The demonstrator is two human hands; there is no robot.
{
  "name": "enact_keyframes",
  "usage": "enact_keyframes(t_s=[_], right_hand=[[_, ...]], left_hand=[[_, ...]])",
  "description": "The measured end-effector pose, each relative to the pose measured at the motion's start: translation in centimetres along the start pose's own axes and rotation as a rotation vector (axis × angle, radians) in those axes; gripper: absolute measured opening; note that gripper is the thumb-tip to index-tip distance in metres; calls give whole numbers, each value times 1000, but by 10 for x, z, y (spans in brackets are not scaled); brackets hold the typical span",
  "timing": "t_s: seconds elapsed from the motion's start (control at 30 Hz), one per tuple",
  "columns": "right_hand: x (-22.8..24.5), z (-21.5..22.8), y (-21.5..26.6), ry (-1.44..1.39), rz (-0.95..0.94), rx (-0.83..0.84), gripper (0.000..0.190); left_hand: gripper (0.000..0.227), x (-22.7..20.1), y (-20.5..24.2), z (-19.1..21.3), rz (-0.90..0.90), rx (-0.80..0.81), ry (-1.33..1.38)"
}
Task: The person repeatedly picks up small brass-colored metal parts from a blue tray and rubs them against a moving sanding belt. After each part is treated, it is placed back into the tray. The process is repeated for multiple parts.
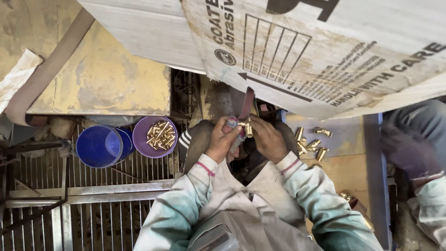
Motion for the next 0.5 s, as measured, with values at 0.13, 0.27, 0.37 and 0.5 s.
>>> enact_keyframes(t_s=[0.13,0.27,0.37,0.5], right_hand=[[-14,-16,-4,105,-26,20,43],[-24,-27,2,105,-57,31,40],[-32,-32,1,65,-71,49,36],[-41,-39,0,6,-145,103,33]], left_hand=[[27,2,-11,4,-84,-17,-50],[26,14,-10,10,-72,-51,-35],[25,19,-12,13,-77,-57,-68],[27,20,-12,16,-87,-79,-167]])
Point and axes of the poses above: each hand's wrist, its own y-axis away from the middle knuckle, its own z-axis out of the back of the hand, x = y × z, the point moved 7 cm from there along -y, towards the middle knuckle, and after that the axes turned 11 degrees about -z, right-handed, at the moved point
